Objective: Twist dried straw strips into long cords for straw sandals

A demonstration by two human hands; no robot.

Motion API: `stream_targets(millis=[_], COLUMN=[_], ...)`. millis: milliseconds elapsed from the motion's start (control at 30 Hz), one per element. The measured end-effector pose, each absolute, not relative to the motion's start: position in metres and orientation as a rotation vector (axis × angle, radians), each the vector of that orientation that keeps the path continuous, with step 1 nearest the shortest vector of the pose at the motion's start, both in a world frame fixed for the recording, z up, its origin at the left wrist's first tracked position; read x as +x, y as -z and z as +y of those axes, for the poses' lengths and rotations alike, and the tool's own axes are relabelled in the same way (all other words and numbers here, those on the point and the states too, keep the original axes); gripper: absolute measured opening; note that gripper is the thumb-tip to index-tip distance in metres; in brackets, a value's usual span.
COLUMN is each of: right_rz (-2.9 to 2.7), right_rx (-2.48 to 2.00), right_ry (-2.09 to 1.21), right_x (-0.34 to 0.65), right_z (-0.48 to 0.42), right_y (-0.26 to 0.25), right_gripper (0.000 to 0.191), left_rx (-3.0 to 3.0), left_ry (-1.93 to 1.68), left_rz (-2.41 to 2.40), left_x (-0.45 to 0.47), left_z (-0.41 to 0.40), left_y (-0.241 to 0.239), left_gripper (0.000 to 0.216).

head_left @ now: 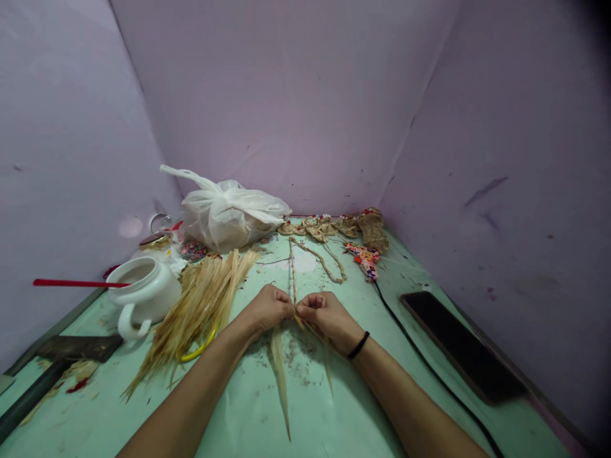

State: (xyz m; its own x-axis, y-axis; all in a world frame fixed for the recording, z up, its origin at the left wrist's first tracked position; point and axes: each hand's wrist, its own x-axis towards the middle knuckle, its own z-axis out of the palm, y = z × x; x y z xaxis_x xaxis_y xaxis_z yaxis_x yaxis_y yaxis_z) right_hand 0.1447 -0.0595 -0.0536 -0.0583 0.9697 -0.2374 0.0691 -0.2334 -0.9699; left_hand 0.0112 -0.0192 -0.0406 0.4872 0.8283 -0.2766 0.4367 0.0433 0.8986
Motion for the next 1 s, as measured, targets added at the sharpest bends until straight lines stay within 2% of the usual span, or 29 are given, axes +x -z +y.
stream_targets(millis=[100,333,733,833,1000], right_rz=[-1.176,-0.996,-1.100,-1.134,-1.017], right_rx=[-1.366,-1.332,-1.620,-1.676,-1.660], right_ry=[-1.513,-1.731,-1.451,-1.401,-1.567], right_x=[0.148,0.153,0.151,0.149,0.148], right_z=[-0.061,-0.062,-0.059,-0.060,-0.061], right_y=[0.048,0.044,0.049,0.049,0.043], right_gripper=[0.016,0.006,0.005,0.010,0.013], left_rx=[1.589,1.637,1.776,1.853,1.913], left_ry=[-0.433,-0.411,-0.414,-0.429,-0.405], left_rz=[1.120,1.144,1.109,1.126,1.149], left_x=[0.011,0.012,0.014,0.014,0.014], left_z=[-0.019,-0.020,-0.023,-0.022,-0.022], left_y=[0.043,0.043,0.047,0.050,0.057], left_gripper=[0.006,0.012,0.016,0.017,0.016])
